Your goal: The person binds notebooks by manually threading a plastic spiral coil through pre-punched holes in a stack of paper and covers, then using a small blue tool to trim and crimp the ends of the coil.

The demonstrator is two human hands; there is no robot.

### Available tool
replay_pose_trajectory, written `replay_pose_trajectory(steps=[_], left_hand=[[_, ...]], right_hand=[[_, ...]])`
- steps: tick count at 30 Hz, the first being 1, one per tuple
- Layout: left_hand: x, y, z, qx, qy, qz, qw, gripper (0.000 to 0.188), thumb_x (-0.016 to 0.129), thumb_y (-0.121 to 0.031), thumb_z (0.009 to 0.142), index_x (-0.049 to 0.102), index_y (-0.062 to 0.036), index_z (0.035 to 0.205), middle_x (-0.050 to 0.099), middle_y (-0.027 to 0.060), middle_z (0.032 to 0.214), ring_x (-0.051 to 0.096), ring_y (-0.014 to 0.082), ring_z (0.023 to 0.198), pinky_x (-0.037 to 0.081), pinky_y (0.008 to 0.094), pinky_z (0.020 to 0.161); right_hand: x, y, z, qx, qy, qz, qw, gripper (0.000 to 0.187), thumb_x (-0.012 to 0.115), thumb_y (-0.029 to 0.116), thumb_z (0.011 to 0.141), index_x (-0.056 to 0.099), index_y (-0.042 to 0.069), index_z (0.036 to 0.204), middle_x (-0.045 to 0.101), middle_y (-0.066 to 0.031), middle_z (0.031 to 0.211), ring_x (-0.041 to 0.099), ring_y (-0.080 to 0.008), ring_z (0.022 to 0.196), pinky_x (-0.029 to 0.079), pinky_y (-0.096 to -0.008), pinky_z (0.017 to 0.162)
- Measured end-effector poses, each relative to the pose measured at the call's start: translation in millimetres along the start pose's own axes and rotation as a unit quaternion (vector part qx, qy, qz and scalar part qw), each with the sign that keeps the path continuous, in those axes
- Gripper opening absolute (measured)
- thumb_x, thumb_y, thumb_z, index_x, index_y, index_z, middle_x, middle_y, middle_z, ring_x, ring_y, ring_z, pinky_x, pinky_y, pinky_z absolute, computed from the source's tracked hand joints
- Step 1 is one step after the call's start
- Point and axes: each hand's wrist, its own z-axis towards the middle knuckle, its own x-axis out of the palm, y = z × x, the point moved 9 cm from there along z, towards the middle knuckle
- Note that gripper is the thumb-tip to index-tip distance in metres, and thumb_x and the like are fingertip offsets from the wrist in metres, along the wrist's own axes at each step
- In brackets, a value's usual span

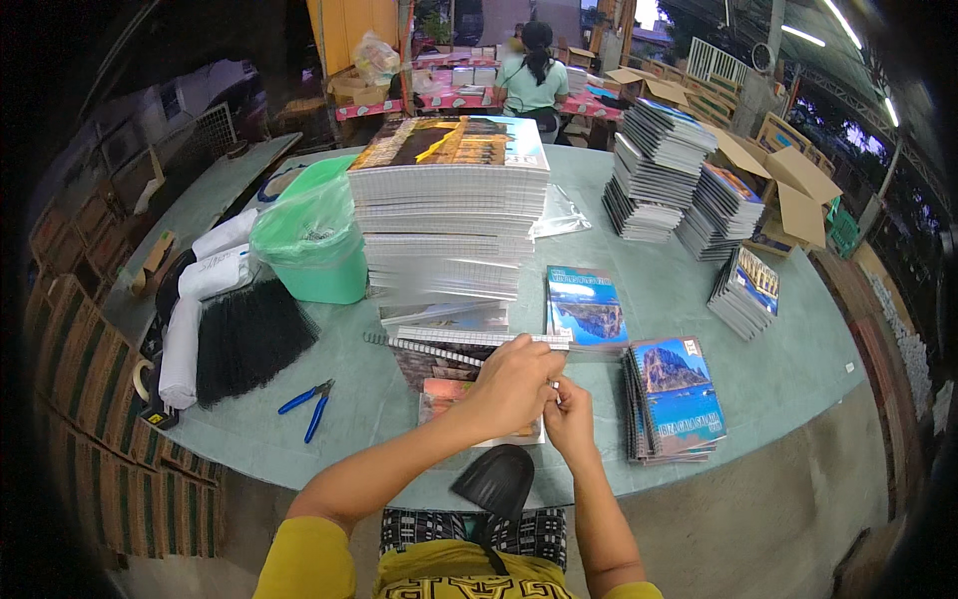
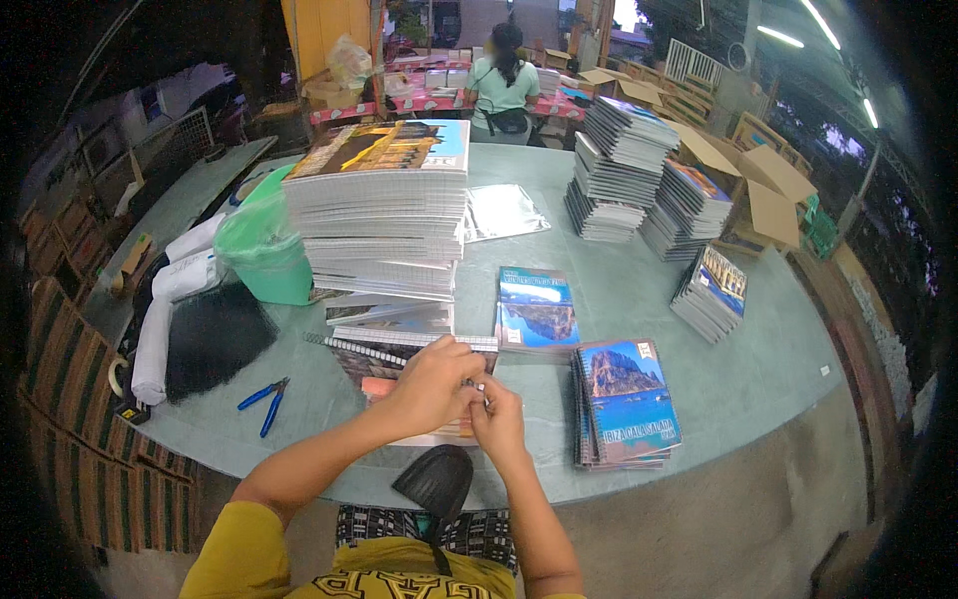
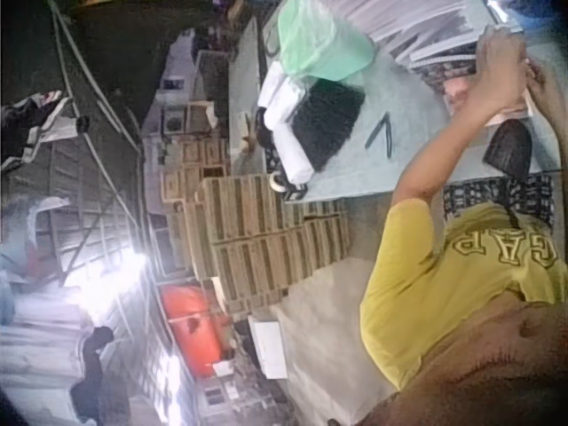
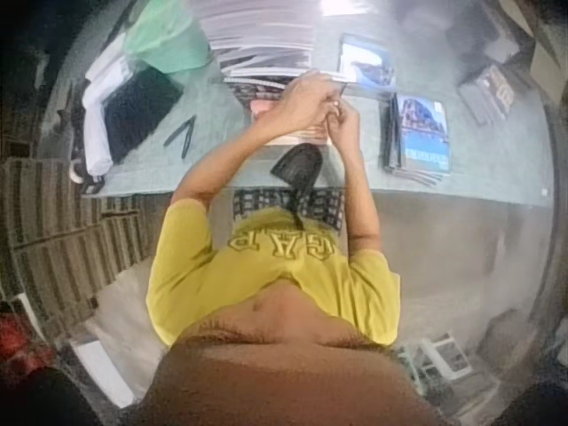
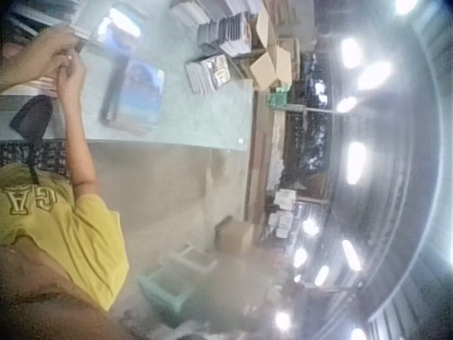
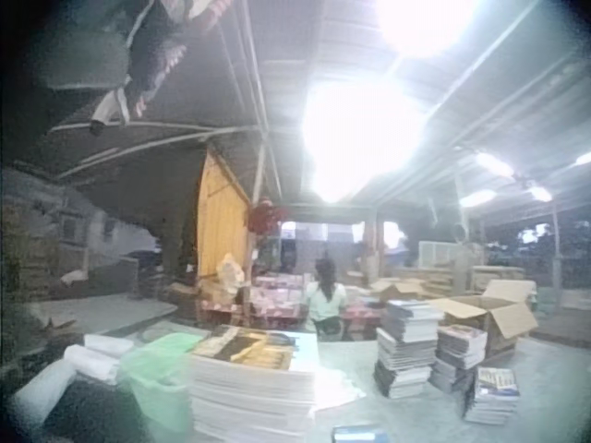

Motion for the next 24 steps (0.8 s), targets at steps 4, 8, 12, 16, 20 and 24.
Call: replay_pose_trajectory(steps=[4,8,12,16,20,24], left_hand=[[-20.2,-16.4,-7.3,0.087,-0.099,0.018,0.991,0.023,0.068,-0.011,0.068,0.062,-0.0071,0.090,0.056,0.0099,0.082,0.052,0.0284,0.084,0.044,0.0380,0.073],[-56.4,-3.9,-82.8,0.071,-0.127,0.095,0.985,0.017,0.066,-0.015,0.075,0.063,-0.0081,0.089,0.061,0.0100,0.088,0.054,0.0272,0.090,0.044,0.0367,0.079],[-84.5,155.7,-202.8,-0.204,0.002,0.171,0.964,0.043,0.075,-0.020,0.065,0.061,-0.0063,0.103,0.062,0.0148,0.094,0.056,0.0337,0.095,0.044,0.0412,0.083],[-102.6,240.9,-294.4,-0.360,0.051,0.165,0.917,0.051,0.074,-0.017,0.063,0.059,-0.0051,0.110,0.061,0.0185,0.097,0.054,0.0367,0.102,0.043,0.0442,0.088],[-75.4,237.1,-294.4,-0.415,0.048,0.214,0.883,0.043,0.065,-0.016,0.070,0.058,-0.0044,0.110,0.062,0.0207,0.092,0.058,0.0376,0.095,0.046,0.0447,0.083],[-65.3,179.5,-237.6,-0.388,0.057,-0.042,0.919,0.034,0.059,-0.018,0.074,0.056,-0.0001,0.103,0.062,0.0191,0.082,0.063,0.0329,0.078,0.050,0.0410,0.071]], right_hand=[[-1.9,0.6,7.8,-0.006,0.024,0.026,0.999,0.026,0.060,0.002,0.082,0.061,-0.002,0.108,0.067,-0.0090,0.090,0.061,-0.0121,0.077,0.049,-0.0252,0.067],[-14.4,44.1,19.5,-0.054,0.035,-0.013,0.998,0.033,0.072,0.009,0.076,0.062,0.000,0.106,0.067,-0.0120,0.099,0.063,-0.0166,0.093,0.049,-0.0283,0.078],[23.8,112.8,22.1,-0.173,0.137,-0.283,0.933,0.030,0.070,0.017,0.075,0.063,0.001,0.098,0.065,-0.0160,0.084,0.063,-0.0305,0.078,0.049,-0.0365,0.070],[113.0,135.6,25.9,-0.229,0.176,-0.334,0.897,0.026,0.067,0.014,0.074,0.062,0.000,0.095,0.063,-0.0155,0.082,0.061,-0.0341,0.080,0.049,-0.0412,0.070],[157.6,125.8,48.1,-0.220,0.184,-0.272,0.919,0.030,0.070,0.014,0.073,0.064,0.004,0.101,0.065,-0.0149,0.089,0.061,-0.0337,0.082,0.049,-0.0387,0.073],[164.4,102.6,71.7,-0.129,0.206,-0.255,0.936,0.029,0.069,0.012,0.074,0.065,0.010,0.103,0.066,-0.0159,0.095,0.062,-0.0326,0.081,0.050,-0.0374,0.071]])
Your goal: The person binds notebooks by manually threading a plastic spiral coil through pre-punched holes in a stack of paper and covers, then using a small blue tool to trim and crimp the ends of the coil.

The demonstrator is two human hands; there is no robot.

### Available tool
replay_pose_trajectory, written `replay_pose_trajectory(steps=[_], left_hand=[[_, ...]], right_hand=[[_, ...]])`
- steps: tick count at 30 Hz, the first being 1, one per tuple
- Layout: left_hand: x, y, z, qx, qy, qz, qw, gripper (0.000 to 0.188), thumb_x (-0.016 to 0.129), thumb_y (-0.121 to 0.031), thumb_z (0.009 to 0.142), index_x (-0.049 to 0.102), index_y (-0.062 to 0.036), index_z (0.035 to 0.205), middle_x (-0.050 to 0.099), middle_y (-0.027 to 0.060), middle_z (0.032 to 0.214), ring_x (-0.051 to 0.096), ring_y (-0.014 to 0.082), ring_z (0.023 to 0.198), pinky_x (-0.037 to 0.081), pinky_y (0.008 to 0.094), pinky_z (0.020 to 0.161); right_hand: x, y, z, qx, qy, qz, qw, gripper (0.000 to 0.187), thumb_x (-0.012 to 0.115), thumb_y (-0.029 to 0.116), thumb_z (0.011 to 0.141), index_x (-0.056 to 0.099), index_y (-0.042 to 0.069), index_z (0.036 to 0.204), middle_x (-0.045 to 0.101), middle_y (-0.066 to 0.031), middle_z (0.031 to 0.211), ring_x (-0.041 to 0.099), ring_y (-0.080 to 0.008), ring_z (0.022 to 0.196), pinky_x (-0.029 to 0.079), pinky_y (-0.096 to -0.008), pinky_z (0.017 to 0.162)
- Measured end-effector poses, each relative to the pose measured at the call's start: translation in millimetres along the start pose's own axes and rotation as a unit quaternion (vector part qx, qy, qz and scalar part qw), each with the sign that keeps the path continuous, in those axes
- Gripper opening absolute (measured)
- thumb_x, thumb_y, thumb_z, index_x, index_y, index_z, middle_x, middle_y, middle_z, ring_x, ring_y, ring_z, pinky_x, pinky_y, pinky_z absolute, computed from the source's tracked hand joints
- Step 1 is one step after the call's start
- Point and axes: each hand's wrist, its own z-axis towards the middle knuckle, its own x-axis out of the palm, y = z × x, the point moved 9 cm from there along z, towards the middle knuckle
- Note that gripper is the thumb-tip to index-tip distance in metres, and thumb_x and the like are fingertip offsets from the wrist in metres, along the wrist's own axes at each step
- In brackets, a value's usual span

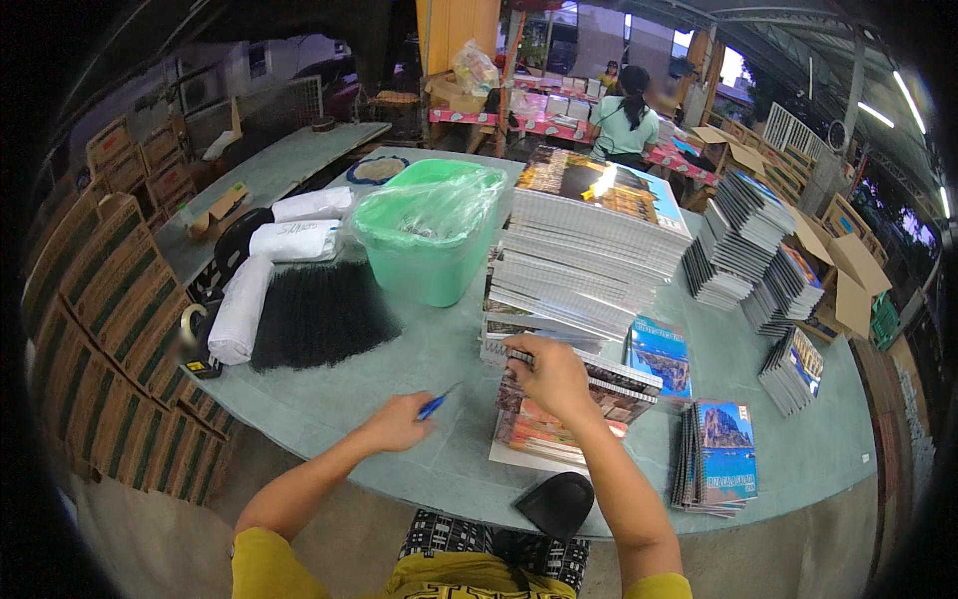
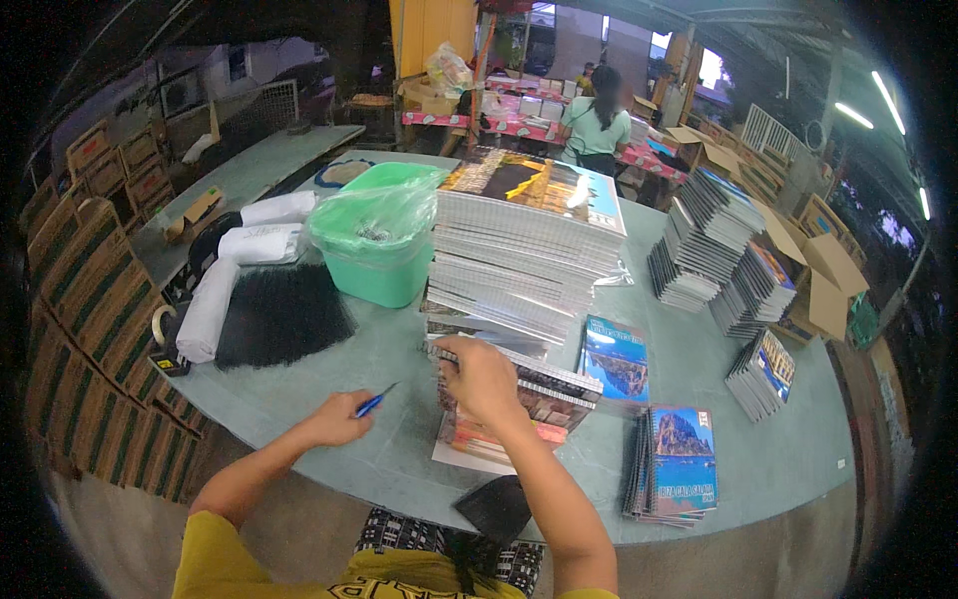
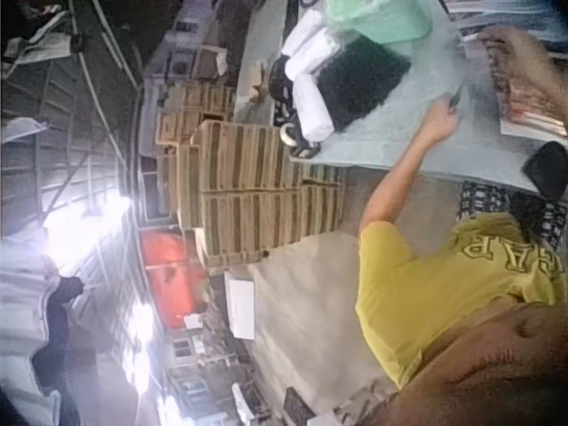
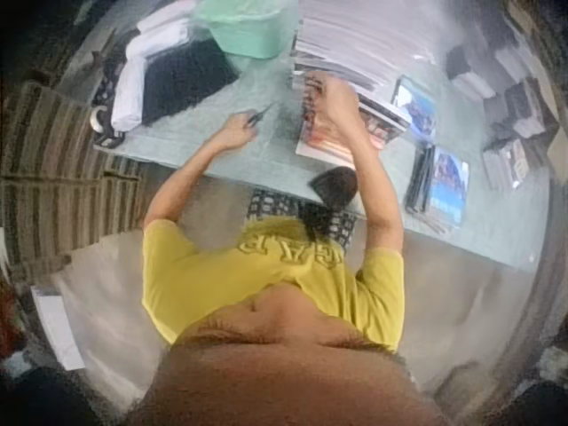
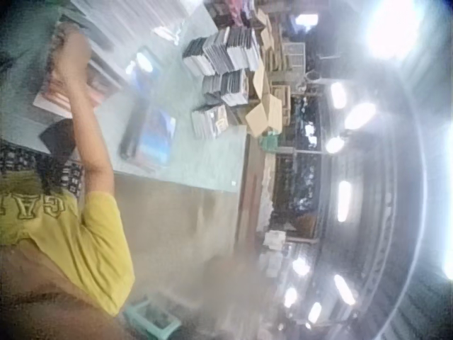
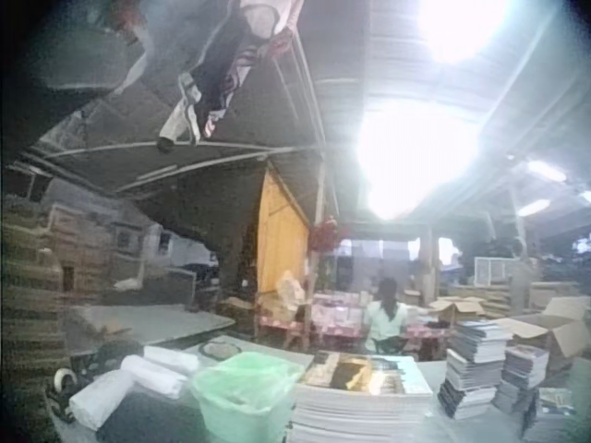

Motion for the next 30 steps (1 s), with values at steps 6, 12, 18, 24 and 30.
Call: replay_pose_trajectory(steps=[6,12,18,24,30], left_hand=[[7.2,-74.4,10.1,-0.016,0.128,-0.302,0.944,0.036,0.051,-0.013,0.077,0.050,0.0001,0.110,0.060,0.0069,0.091,0.060,0.0138,0.076,0.048,0.0277,0.065],[1.5,-85.3,6.3,-0.041,0.105,-0.278,0.954,0.036,0.051,-0.016,0.078,0.049,-0.0009,0.111,0.060,0.0066,0.092,0.060,0.0138,0.075,0.047,0.0276,0.064],[-4.0,-86.9,5.2,-0.044,0.097,-0.257,0.961,0.040,0.052,-0.019,0.080,0.048,-0.0028,0.116,0.060,0.0069,0.091,0.060,0.0146,0.074,0.047,0.0278,0.065],[-7.3,-84.8,4.6,-0.020,0.081,-0.229,0.970,0.041,0.053,-0.021,0.081,0.048,-0.0037,0.118,0.059,0.0070,0.090,0.060,0.0158,0.072,0.047,0.0297,0.065],[-17.5,-91.5,7.6,0.016,0.027,-0.149,0.988,0.040,0.055,-0.019,0.080,0.050,-0.0030,0.116,0.060,0.0081,0.083,0.061,0.0178,0.068,0.048,0.0331,0.062]], right_hand=[[2.0,7.4,0.5,0.016,0.064,0.116,0.991,0.036,0.062,-0.005,0.074,0.065,0.009,0.107,0.067,-0.0127,0.102,0.064,-0.0226,0.092,0.048,-0.0324,0.082],[0.0,6.4,0.0,0.001,0.066,0.134,0.989,0.035,0.061,-0.007,0.072,0.068,0.008,0.102,0.067,-0.0117,0.100,0.061,-0.0233,0.095,0.046,-0.0315,0.085],[-1.7,16.1,-1.0,-0.020,0.080,0.134,0.988,0.038,0.059,-0.010,0.071,0.068,0.009,0.102,0.065,-0.0115,0.100,0.060,-0.0257,0.094,0.046,-0.0317,0.085],[-0.2,15.4,-0.3,-0.026,0.086,0.148,0.985,0.039,0.057,-0.011,0.070,0.067,0.009,0.102,0.065,-0.0121,0.102,0.060,-0.0268,0.098,0.046,-0.0339,0.087],[3.5,19.2,-2.1,-0.076,0.095,0.099,0.988,0.037,0.058,-0.009,0.070,0.067,0.007,0.103,0.064,-0.0127,0.100,0.059,-0.0292,0.095,0.046,-0.0347,0.084]])
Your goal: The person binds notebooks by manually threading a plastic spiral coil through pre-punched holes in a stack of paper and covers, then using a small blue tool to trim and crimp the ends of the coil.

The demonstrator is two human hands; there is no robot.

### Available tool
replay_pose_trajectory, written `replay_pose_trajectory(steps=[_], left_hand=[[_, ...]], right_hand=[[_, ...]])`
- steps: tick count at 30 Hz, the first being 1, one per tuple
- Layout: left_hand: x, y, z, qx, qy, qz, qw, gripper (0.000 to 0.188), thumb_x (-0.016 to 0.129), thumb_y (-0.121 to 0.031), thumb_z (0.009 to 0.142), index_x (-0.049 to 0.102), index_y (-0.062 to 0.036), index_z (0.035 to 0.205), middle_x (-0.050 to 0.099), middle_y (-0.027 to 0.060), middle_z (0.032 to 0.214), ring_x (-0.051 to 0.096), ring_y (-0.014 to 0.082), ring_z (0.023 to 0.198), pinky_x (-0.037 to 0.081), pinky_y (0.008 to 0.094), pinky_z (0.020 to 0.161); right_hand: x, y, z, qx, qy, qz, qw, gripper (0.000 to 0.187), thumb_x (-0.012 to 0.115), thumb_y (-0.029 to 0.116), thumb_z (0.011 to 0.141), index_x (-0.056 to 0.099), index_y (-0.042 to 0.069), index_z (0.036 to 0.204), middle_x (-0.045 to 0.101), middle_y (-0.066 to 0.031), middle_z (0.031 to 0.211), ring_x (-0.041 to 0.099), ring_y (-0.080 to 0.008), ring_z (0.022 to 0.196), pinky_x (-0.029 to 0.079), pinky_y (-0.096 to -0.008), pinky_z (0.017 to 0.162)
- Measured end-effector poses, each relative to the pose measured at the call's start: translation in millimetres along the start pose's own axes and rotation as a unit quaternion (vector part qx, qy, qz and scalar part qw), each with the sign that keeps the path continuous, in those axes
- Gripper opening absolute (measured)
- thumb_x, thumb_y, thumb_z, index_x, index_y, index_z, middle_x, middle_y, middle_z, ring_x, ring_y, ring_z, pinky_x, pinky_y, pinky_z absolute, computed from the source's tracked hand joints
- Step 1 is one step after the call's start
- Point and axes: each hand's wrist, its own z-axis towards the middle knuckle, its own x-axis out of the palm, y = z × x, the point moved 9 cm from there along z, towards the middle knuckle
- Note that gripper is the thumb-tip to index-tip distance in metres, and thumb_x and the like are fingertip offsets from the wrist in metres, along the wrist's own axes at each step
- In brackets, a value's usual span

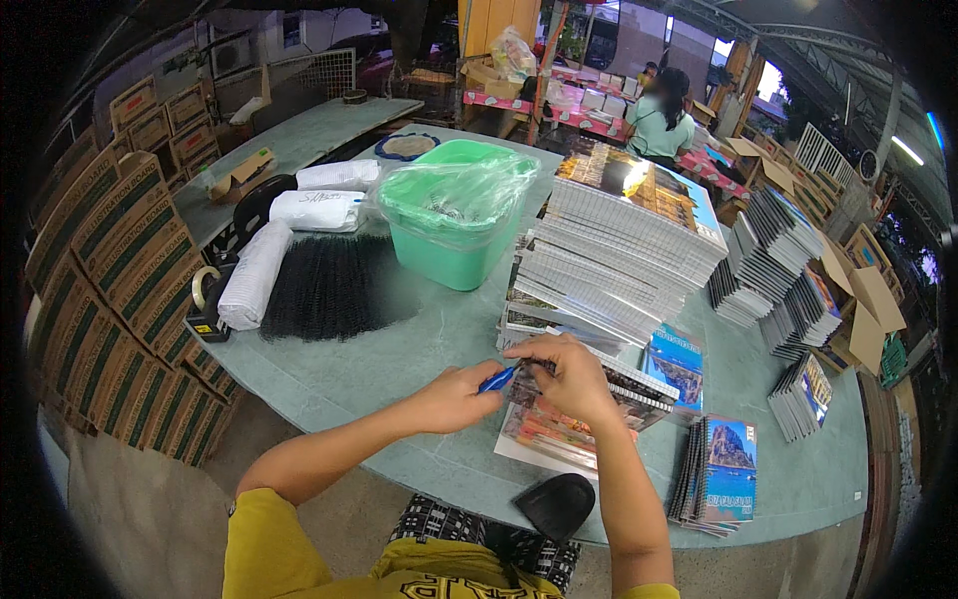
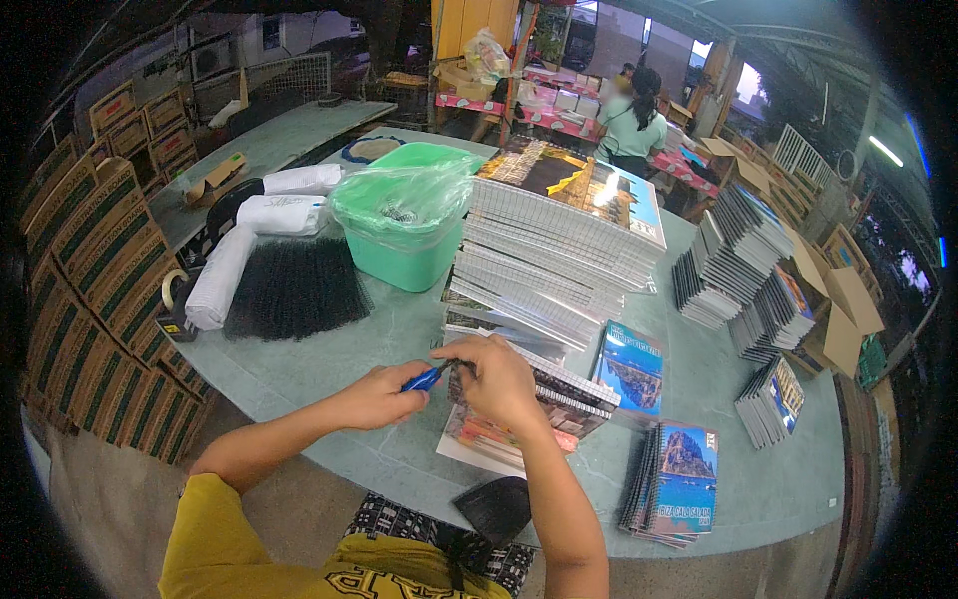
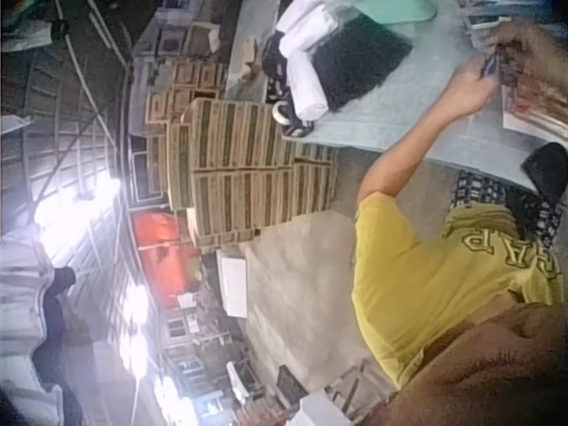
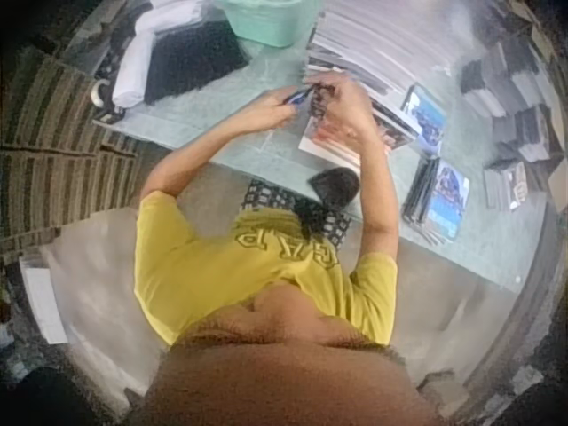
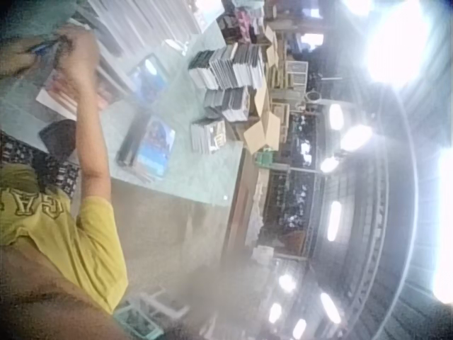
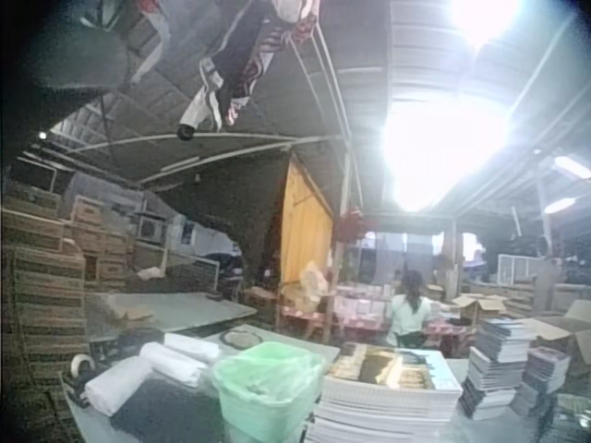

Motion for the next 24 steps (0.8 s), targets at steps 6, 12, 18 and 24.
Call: replay_pose_trajectory(steps=[6,12,18,24], left_hand=[[-1.2,9.9,4.9,0.029,-0.028,0.091,0.995,0.030,0.051,-0.011,0.083,0.052,-0.0020,0.112,0.064,0.0129,0.088,0.065,0.0287,0.072,0.049,0.0393,0.062],[47.7,0.5,-13.6,-0.182,0.204,-0.554,0.786,0.032,0.047,-0.017,0.087,0.050,-0.0038,0.115,0.060,0.0103,0.084,0.061,0.0242,0.070,0.050,0.0400,0.062],[10.1,15.5,5.6,0.031,0.068,0.023,0.997,0.033,0.051,-0.017,0.085,0.049,-0.0016,0.114,0.056,0.0077,0.083,0.056,0.0169,0.072,0.046,0.0306,0.067],[-15.5,10.9,12.7,0.018,-0.053,-0.301,0.952,0.013,0.056,-0.012,0.083,0.056,-0.0034,0.093,0.057,0.0036,0.075,0.054,0.0105,0.063,0.043,0.0244,0.055]], right_hand=[[-18.8,4.1,-6.2,0.032,-0.128,-0.049,0.990,0.026,0.069,-0.001,0.067,0.067,0.001,0.093,0.059,-0.0142,0.098,0.060,-0.0314,0.086,0.048,-0.0350,0.075],[-20.3,-2.7,-8.7,0.034,-0.158,-0.064,0.985,0.021,0.075,0.005,0.063,0.065,-0.005,0.079,0.057,-0.0159,0.097,0.060,-0.0315,0.082,0.049,-0.0361,0.071],[-20.1,-4.8,-7.6,0.028,-0.146,-0.056,0.987,0.018,0.072,0.005,0.066,0.065,-0.004,0.080,0.056,-0.0158,0.100,0.061,-0.0325,0.083,0.050,-0.0365,0.072],[9.4,26.5,-13.6,-0.055,-0.072,-0.107,0.990,0.017,0.068,0.005,0.070,0.064,-0.002,0.084,0.055,-0.0148,0.106,0.059,-0.0329,0.089,0.049,-0.0389,0.077]])
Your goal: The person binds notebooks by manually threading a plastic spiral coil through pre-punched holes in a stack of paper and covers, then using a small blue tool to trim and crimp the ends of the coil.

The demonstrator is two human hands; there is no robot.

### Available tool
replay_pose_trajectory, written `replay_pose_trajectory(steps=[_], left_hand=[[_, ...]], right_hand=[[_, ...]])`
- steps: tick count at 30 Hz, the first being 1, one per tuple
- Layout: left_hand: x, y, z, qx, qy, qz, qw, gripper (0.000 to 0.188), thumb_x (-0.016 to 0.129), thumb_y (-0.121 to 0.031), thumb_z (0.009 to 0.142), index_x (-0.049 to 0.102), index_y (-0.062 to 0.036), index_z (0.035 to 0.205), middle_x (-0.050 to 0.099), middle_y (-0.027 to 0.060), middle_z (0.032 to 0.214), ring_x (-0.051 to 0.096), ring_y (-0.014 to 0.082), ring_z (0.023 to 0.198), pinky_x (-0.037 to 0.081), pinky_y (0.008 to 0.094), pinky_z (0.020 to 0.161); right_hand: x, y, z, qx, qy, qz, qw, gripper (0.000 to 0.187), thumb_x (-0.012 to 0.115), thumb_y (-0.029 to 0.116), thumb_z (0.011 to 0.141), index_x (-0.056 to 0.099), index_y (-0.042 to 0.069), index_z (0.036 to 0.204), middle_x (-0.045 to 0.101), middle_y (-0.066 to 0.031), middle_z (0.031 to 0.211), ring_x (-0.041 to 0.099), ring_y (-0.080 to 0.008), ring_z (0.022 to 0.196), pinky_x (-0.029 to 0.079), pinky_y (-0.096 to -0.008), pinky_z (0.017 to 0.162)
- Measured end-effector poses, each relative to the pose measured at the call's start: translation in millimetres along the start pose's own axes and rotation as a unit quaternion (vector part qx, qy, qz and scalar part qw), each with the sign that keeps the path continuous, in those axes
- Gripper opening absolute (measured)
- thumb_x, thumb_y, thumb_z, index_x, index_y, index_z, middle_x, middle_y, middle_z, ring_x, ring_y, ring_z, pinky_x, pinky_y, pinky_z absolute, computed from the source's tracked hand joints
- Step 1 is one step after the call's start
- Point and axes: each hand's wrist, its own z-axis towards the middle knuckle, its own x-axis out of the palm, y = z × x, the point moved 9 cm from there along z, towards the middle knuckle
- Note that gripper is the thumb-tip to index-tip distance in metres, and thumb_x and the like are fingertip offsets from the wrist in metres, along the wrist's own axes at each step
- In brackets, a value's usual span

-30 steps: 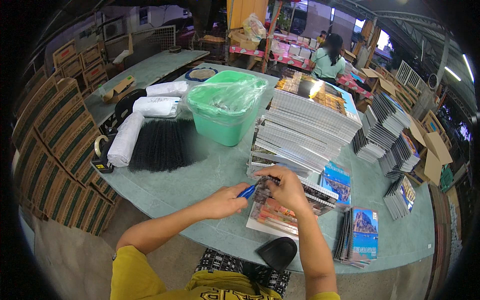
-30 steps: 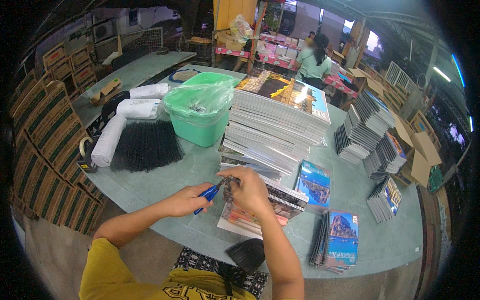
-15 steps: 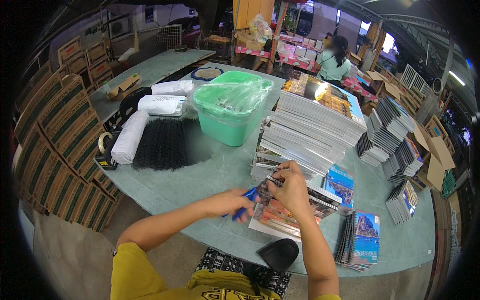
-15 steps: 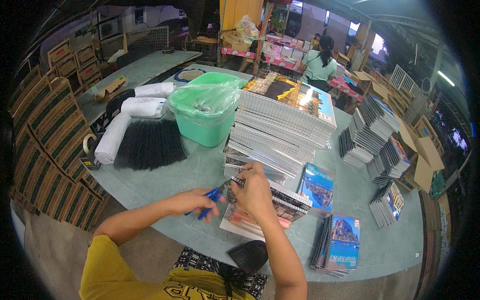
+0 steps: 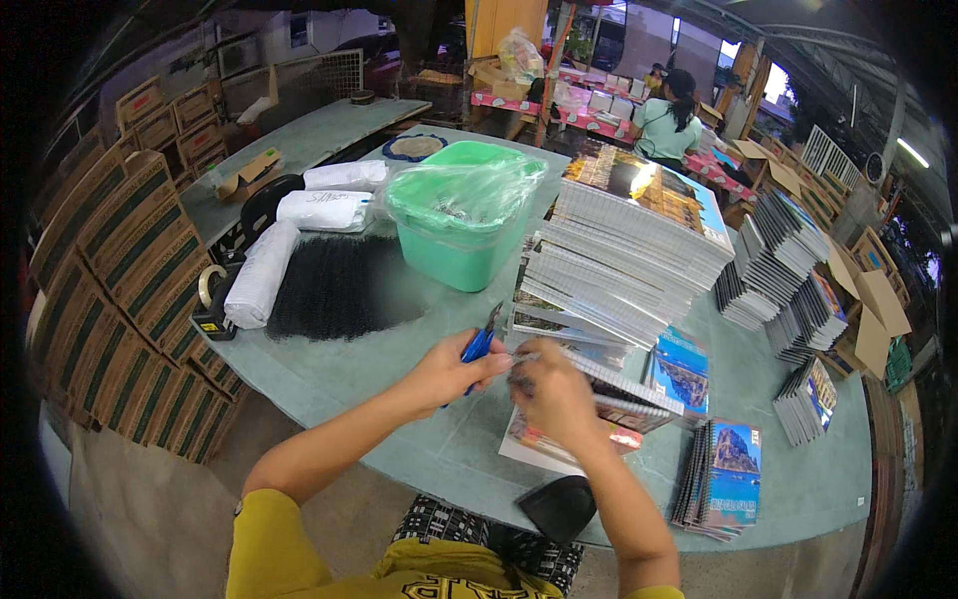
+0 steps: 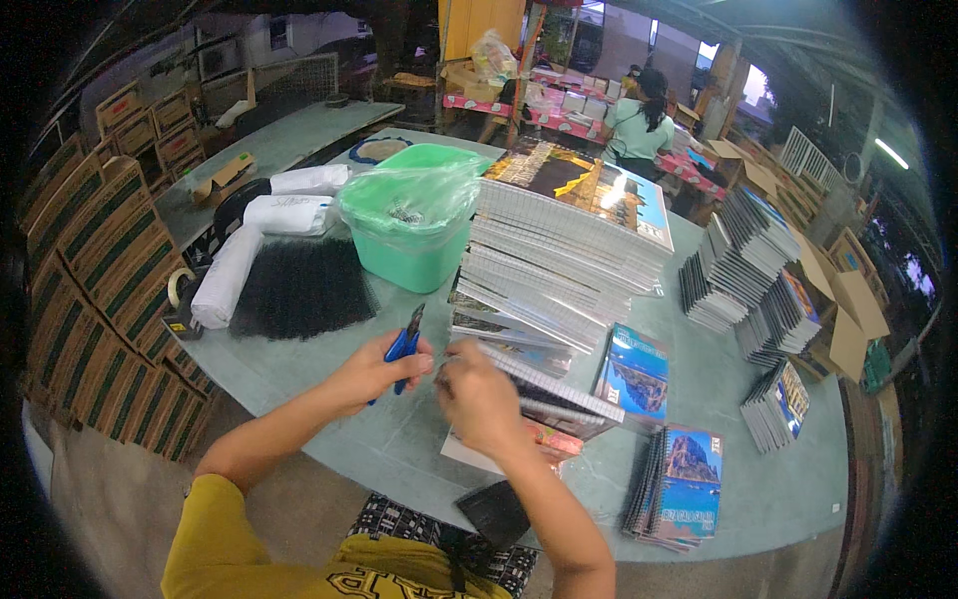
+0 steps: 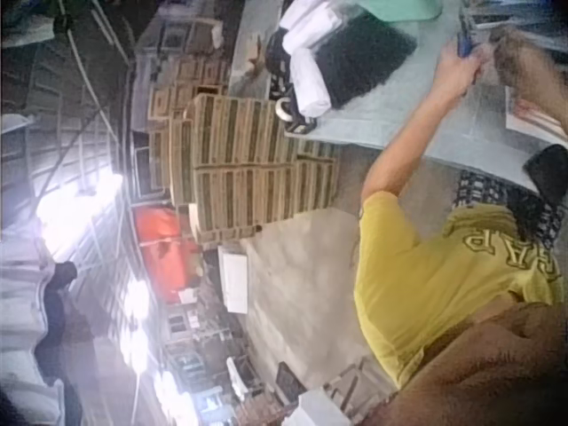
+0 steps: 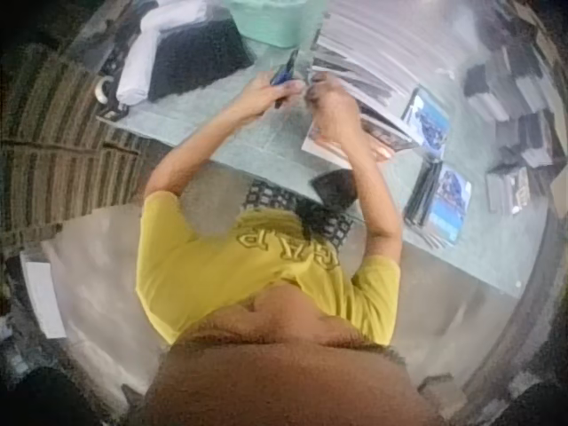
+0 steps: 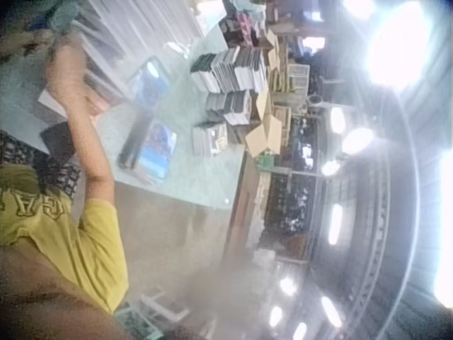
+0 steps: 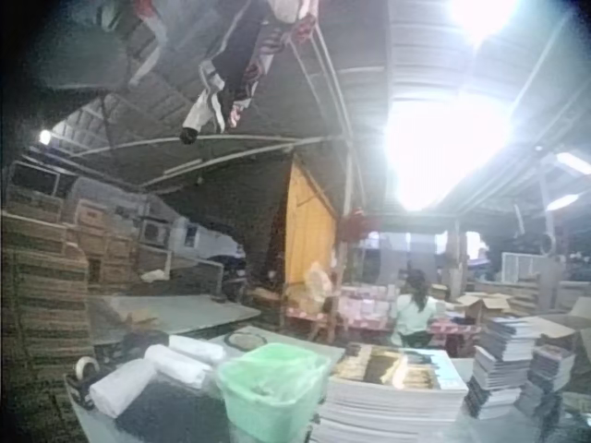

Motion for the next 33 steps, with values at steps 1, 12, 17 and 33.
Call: replay_pose_trajectory(steps=[1,12,17,33], left_hand=[[-1.0,-10.3,4.7,0.029,-0.033,0.006,0.999,0.012,0.057,-0.013,0.085,0.056,-0.0037,0.092,0.057,0.0030,0.074,0.054,0.0104,0.062,0.043,0.0246,0.054],[-135.2,-169.4,69.7,0.183,-0.311,0.214,0.908,0.032,0.061,-0.030,0.085,0.060,-0.0031,0.101,0.061,0.0054,0.074,0.057,0.0111,0.062,0.044,0.0262,0.055],[-113.2,-158.7,51.5,0.293,-0.335,0.329,0.833,0.032,0.065,-0.027,0.080,0.060,-0.0041,0.101,0.062,0.0130,0.074,0.062,0.0244,0.065,0.046,0.0369,0.060],[-109.5,111.6,11.4,0.145,-0.270,0.601,0.738,0.044,0.065,-0.033,0.078,0.057,-0.0064,0.112,0.052,0.0139,0.103,0.046,0.0322,0.101,0.034,0.0433,0.088]], right_hand=[[7.6,8.4,-4.7,-0.017,0.014,-0.007,1.000,0.018,0.068,0.005,0.069,0.063,-0.003,0.085,0.055,-0.0148,0.106,0.059,-0.0329,0.090,0.049,-0.0388,0.077],[-30.4,-30.8,-41.7,0.015,-0.063,-0.265,0.962,0.023,0.074,0.020,0.064,0.059,0.007,0.076,0.059,-0.0056,0.069,0.057,-0.0255,0.070,0.043,-0.0373,0.060],[-33.9,-40.1,-48.6,0.037,-0.067,-0.276,0.958,0.019,0.067,0.020,0.069,0.053,0.009,0.072,0.057,-0.0059,0.070,0.057,-0.0252,0.070,0.042,-0.0385,0.061],[-275.2,-60.2,-181.6,0.135,-0.289,-0.181,0.930,0.033,0.049,-0.010,0.071,0.062,0.001,0.099,0.062,-0.0149,0.105,0.055,-0.0273,0.100,0.042,-0.0371,0.089]])
